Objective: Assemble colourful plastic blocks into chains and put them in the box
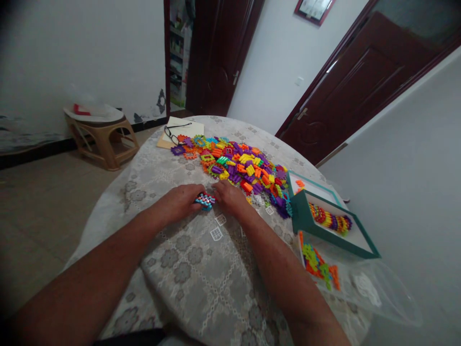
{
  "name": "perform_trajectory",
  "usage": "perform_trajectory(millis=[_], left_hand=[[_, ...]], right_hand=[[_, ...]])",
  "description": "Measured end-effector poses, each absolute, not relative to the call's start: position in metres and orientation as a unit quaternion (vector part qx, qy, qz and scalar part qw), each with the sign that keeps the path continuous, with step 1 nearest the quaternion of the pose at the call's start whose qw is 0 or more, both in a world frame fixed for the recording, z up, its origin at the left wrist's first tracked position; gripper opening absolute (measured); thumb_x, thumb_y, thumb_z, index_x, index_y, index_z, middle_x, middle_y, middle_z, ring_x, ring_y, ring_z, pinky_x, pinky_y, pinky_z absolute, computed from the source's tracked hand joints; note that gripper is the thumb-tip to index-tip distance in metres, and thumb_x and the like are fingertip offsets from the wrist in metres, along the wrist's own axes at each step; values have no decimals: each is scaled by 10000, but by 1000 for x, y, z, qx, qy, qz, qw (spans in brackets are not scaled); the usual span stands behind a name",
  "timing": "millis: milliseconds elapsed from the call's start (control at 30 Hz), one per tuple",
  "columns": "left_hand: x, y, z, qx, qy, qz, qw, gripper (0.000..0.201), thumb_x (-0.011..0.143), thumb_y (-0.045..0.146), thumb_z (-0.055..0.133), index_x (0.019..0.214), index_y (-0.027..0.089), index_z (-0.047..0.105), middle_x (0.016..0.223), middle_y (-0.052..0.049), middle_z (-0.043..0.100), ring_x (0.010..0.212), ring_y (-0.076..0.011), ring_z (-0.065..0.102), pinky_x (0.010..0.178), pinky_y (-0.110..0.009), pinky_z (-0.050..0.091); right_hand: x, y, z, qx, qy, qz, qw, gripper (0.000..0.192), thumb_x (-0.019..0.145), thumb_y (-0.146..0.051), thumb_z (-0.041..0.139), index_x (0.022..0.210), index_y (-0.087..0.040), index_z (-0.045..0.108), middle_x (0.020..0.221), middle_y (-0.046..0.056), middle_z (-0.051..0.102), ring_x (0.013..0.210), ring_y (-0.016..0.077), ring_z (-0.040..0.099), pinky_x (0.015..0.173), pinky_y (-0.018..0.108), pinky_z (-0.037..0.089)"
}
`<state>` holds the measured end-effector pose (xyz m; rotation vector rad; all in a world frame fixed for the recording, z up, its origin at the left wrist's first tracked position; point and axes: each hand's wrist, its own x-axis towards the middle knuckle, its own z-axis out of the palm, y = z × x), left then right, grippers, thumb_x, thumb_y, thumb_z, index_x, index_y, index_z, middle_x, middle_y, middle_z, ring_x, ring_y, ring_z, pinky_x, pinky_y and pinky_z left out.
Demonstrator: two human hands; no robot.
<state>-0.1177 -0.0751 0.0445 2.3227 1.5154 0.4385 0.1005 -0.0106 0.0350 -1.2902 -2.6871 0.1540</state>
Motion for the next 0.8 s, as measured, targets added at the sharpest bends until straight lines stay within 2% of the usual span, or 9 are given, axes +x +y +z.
perform_trajectory(millis=[167, 300, 500, 567, 700, 800], left_hand=[[-116, -75, 43, 814, 531, 163, 169, 226, 903, 244, 652, 1127, 211, 658, 1119, -107, 745, 1046, -275, 683, 899, -372, 495], [-109, -76, 42, 810, 532, 172, 175, 238, 911, 229, 643, 1148, 211, 647, 1131, -104, 746, 1059, -273, 694, 909, -368, 504], [-92, -82, 39, 802, 529, 197, 195, 488, 895, 191, 674, 1370, 204, 562, 1302, -137, 729, 1194, -281, 691, 1006, -374, 515], [-87, -83, 38, 808, 519, 196, 200, 483, 897, 181, 663, 1371, 208, 575, 1324, -130, 729, 1233, -279, 684, 1052, -377, 507], [-83, -81, 33, 813, 504, 203, 209, 450, 879, 154, 645, 1324, 215, 627, 1329, -118, 738, 1266, -277, 677, 1102, -382, 498], [-84, -76, 26, 814, 492, 224, 212, 513, 849, 143, 650, 1357, 213, 632, 1394, -130, 711, 1296, -289, 659, 1142, -413, 480]], right_hand=[[108, -19, 30, -458, -869, 48, 181, 288, 1110, -279, 420, 1134, -185, 691, 1056, 98, 734, 989, 219, 669, 891, 302, 493], [116, -39, 32, -439, -863, 72, 239, 286, 1105, -324, 428, 1048, -209, 683, 949, 73, 723, 870, 206, 654, 805, 298, 477], [127, -75, 38, -429, -852, 144, 264, 305, 1111, -356, 419, 1053, -215, 682, 916, 60, 706, 842, 199, 650, 794, 310, 477], [128, -81, 38, -429, -844, 180, 267, 318, 1117, -372, 412, 1082, -215, 687, 943, 59, 709, 881, 200, 658, 818, 312, 483], [127, -86, 38, -456, -824, 216, 258, 309, 1048, -426, 583, 1240, -201, 671, 1031, 59, 715, 887, 197, 652, 802, 309, 484], [125, -86, 41, -458, -828, 213, 244, 324, 999, -413, 654, 1247, -205, 667, 1030, 47, 712, 856, 181, 630, 777, 292, 470]])
